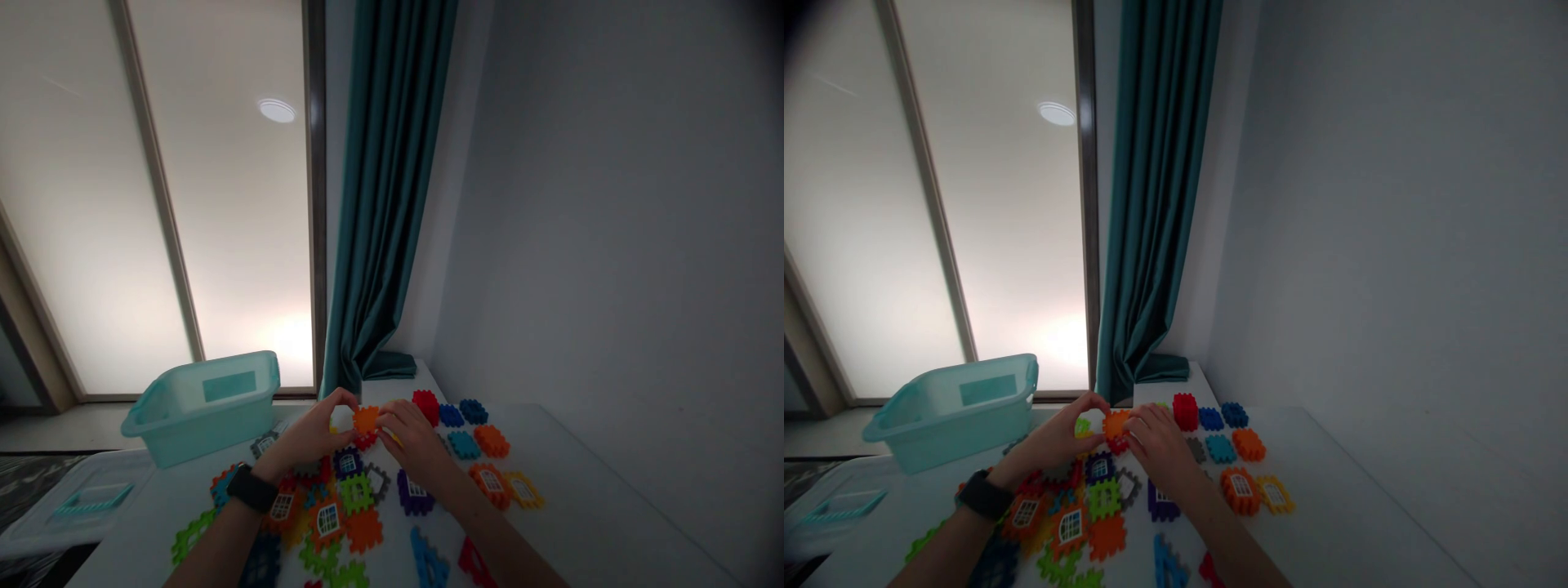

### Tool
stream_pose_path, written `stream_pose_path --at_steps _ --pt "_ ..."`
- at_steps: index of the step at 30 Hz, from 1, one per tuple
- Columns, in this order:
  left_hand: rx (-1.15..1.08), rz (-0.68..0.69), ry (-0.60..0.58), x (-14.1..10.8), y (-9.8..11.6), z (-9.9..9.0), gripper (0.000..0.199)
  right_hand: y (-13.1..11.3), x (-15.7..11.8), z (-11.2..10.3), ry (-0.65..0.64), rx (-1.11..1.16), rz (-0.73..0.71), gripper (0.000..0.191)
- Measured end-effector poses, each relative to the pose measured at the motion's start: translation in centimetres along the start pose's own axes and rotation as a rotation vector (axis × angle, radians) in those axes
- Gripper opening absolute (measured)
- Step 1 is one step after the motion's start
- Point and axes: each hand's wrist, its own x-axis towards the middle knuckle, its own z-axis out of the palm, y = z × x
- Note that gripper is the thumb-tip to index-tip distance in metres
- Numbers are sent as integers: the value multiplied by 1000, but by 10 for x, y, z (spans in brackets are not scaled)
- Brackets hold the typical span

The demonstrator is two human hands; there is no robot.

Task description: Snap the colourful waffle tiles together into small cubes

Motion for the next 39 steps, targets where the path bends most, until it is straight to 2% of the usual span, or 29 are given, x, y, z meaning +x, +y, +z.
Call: stream_pose_path --at_steps 2,5,9,11,14,19,23,28,30,34,39 --pt "9 -7 -10 0 3 0 24 2 0 1 20 35 35 16" --pt "-2 -27 -28 1 5 1 17 2 2 1 73 146 180 16" --pt "-11 -29 -17 1 3 7 22 2 7 -1 107 384 424 17" --pt "38 4 5 0 2 11 39 3 8 0 104 502 507 20" --pt "146 60 7 0 2 15 60 7 8 3 104 641 567 22" --pt "204 112 15 3 3 17 46 9 7 6 65 678 592 24" --pt "193 114 57 4 0 18 44 5 8 -1 61 549 533 24" --pt "145 132 67 4 -4 18 41 0 5 -14 -29 301 254 28" --pt "133 140 70 4 -4 18 39 -1 3 -18 -79 241 190 35" --pt "135 136 77 4 -2 18 37 1 0 -22 -156 178 130 47" --pt "174 120 77 3 -3 20 37 6 -1 -21 -154 89 70 48"
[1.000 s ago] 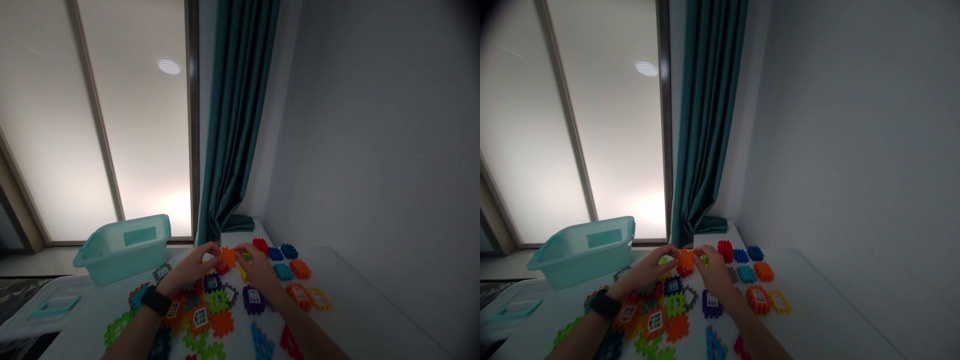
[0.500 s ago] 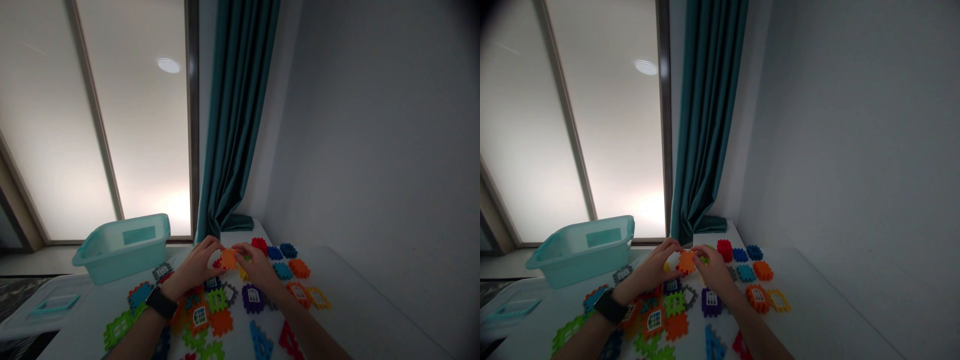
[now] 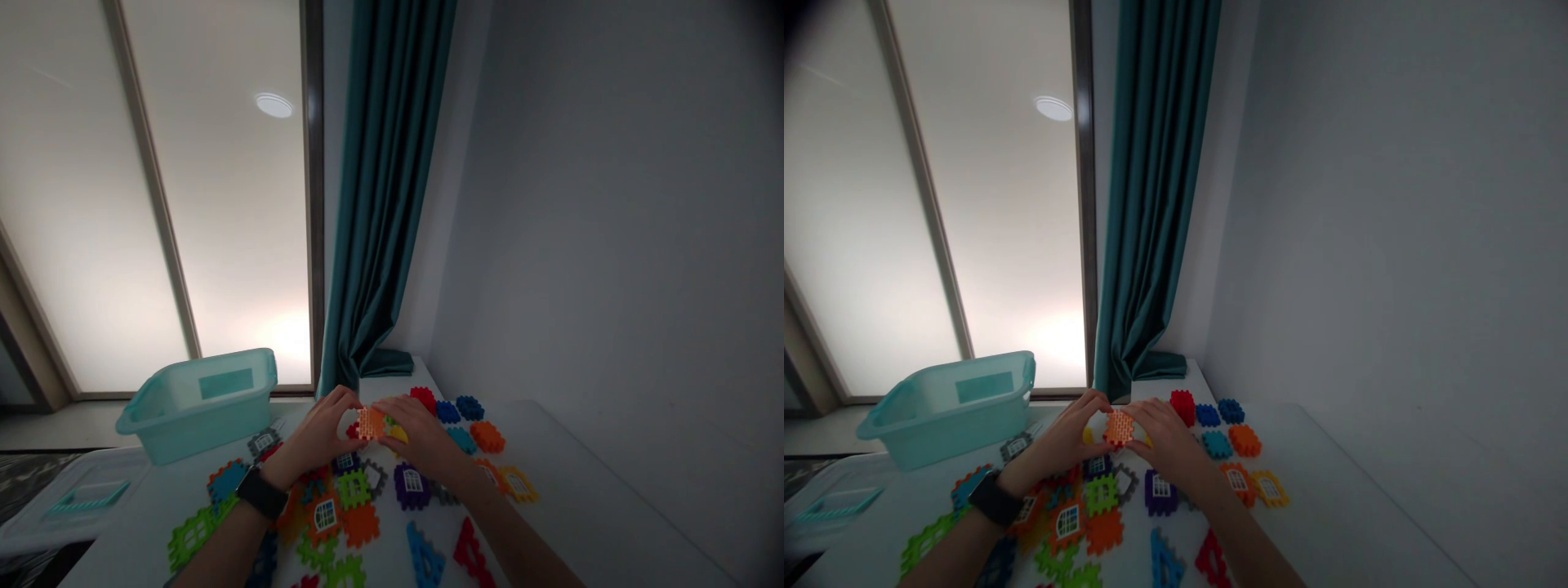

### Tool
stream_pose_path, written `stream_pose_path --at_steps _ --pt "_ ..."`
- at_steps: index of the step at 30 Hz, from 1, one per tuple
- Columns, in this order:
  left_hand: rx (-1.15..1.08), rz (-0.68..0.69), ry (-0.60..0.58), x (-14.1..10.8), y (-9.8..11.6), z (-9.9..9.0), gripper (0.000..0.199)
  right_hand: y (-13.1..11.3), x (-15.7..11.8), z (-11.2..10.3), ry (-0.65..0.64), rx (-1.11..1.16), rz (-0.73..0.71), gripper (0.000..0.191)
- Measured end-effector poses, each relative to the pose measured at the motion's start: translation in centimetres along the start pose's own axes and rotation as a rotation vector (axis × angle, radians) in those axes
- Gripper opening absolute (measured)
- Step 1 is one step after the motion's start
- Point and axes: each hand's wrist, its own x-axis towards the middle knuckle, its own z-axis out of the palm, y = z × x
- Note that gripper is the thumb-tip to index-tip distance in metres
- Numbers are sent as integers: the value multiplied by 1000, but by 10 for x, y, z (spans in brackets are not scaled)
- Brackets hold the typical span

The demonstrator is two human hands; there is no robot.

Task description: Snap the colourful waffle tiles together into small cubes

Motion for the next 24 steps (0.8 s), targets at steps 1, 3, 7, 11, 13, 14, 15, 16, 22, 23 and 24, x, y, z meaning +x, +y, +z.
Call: stream_pose_path --at_steps 1,3,7,11,13,14,15,16,22,23,24 --pt "4 3 2 0 0 0 37 0 0 0 12 -18 -14 48" --pt "8 3 16 -1 -1 1 37 0 0 1 37 -47 -40 48" --pt "5 -3 26 -2 1 1 30 0 -1 3 91 -98 -49 47" --pt "-37 26 6 -1 2 -1 21 0 0 6 97 -127 -22 45" --pt "-52 29 -4 0 1 -3 22 0 -1 8 75 -119 -7 46" --pt "-51 27 -16 0 1 -4 23 -1 -1 8 57 -110 -3 48" --pt "-46 23 -30 -1 0 -5 24 -1 -1 9 36 -100 0 49" --pt "-38 20 -46 -1 -1 -5 26 -1 -2 10 14 -91 3 51" --pt "-8 20 -141 -4 -7 -7 30 2 -5 11 -85 -72 38 52" --pt "-6 20 -157 -4 -8 -7 31 3 -4 11 -101 -69 40 50" --pt "-5 21 -172 -4 -8 -7 32 3 -4 10 -119 -65 44 48"
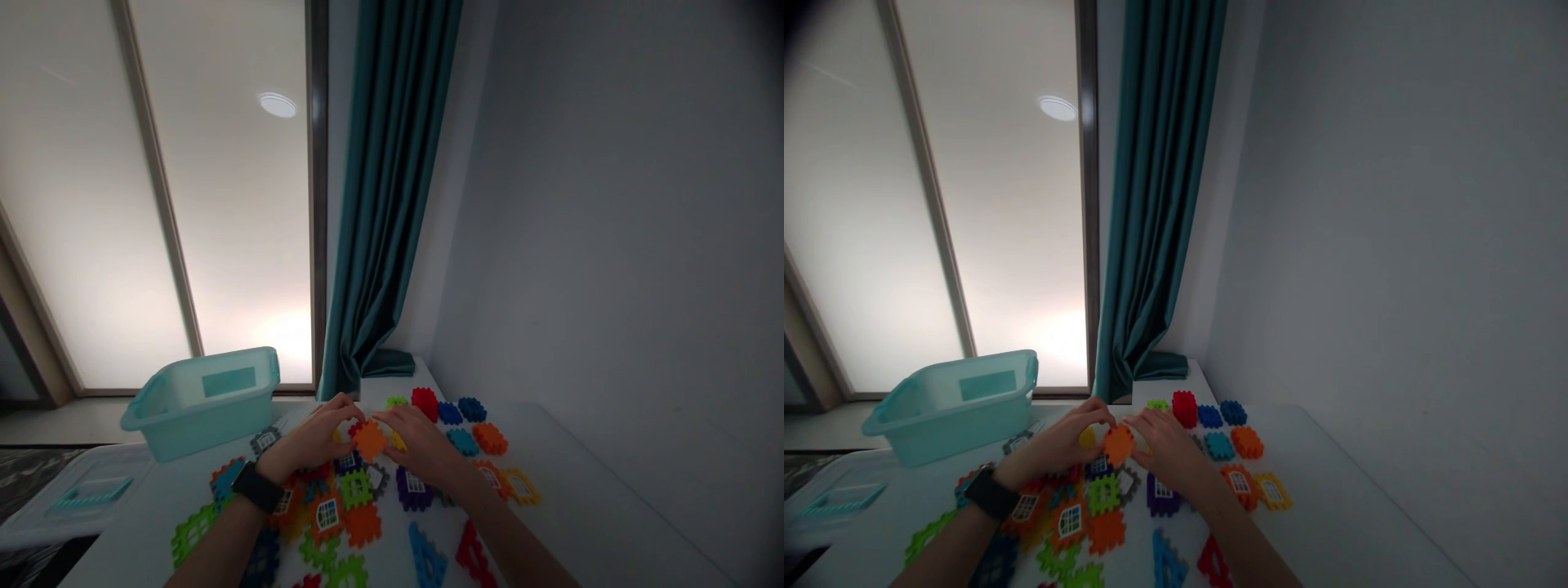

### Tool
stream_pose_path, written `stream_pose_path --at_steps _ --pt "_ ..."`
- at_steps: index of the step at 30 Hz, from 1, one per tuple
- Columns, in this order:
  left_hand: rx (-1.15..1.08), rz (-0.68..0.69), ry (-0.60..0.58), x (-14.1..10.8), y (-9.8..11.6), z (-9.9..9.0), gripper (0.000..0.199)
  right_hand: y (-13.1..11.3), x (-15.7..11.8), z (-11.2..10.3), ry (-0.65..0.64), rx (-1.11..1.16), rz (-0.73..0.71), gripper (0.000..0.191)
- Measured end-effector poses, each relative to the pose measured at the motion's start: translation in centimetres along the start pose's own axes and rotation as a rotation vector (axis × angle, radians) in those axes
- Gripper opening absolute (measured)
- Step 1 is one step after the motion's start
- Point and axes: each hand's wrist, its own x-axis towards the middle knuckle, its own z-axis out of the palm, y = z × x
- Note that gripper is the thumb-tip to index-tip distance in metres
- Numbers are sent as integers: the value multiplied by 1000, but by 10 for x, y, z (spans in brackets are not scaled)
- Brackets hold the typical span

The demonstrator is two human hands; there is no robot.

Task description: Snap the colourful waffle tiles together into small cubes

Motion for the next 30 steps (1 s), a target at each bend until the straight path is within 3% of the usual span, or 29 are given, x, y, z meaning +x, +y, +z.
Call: stream_pose_path --at_steps 6,21,30 --pt "16 -10 -54 1 -1 1 28 -7 2 -6 -83 40 58 38" --pt "254 6 -65 3 11 -1 25 -13 -2 -22 -160 154 134 47" --pt "297 21 36 3 10 0 17 -7 -2 -19 -59 33 141 51"
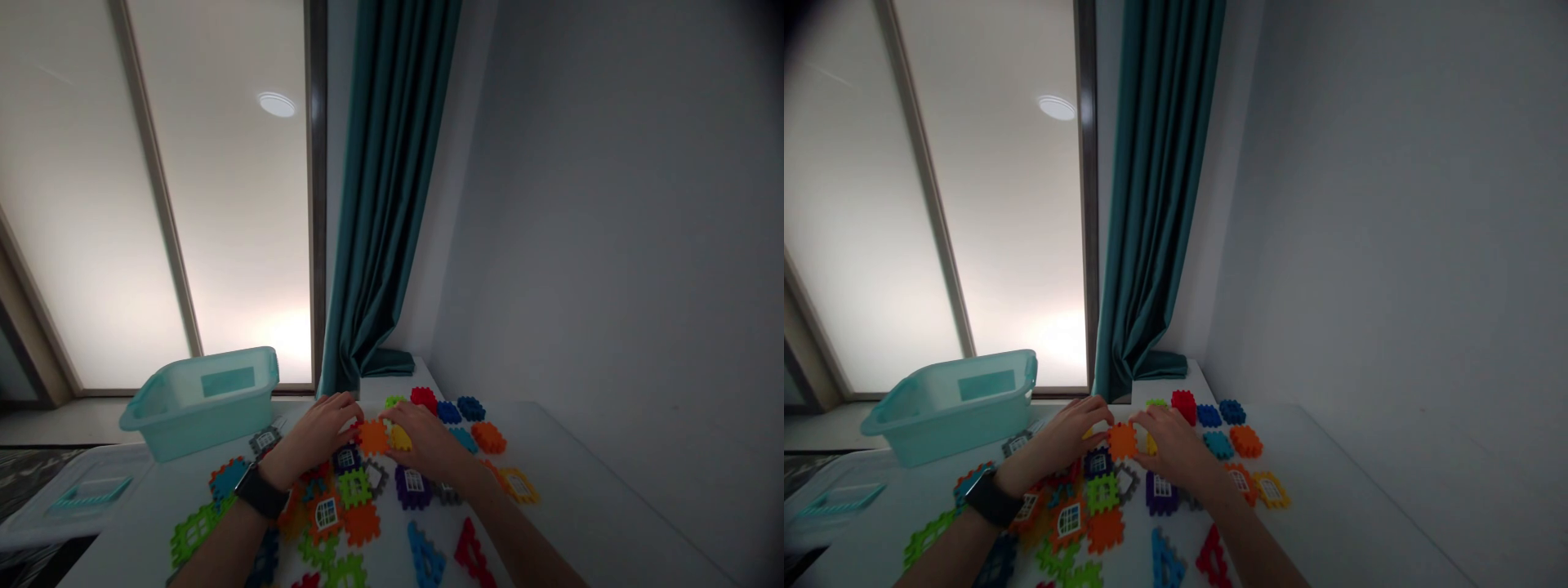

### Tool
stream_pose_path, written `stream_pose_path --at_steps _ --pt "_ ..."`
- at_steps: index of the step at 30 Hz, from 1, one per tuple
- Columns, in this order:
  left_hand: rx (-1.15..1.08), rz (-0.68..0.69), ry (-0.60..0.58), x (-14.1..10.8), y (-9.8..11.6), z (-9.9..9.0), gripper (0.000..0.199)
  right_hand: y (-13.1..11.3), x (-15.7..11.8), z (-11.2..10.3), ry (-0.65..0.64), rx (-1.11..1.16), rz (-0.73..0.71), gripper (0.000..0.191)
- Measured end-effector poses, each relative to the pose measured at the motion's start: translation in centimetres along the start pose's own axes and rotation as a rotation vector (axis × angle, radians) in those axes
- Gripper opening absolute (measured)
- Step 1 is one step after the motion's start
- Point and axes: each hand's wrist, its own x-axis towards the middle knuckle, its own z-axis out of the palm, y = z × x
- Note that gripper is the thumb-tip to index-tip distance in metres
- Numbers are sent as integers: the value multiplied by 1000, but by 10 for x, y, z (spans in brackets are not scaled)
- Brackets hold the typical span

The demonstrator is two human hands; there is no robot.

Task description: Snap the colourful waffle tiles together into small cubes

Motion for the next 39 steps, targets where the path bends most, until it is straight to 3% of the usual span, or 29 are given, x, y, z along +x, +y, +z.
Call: stream_pose_path --at_steps 4,8,18,32,39 --pt "-29 2 5 -1 7 -3 18 7 1 2 37 -5 -9 51" --pt "5 12 14 -1 11 -3 34 13 1 3 47 27 -9 51" --pt "96 66 151 0 12 3 37 16 0 6 111 14 -25 51" --pt "-94 23 227 0 9 2 43 18 -1 2 215 -30 -149 36" --pt "-266 -14 209 2 14 -4 37 8 0 -5 289 -35 -310 21"
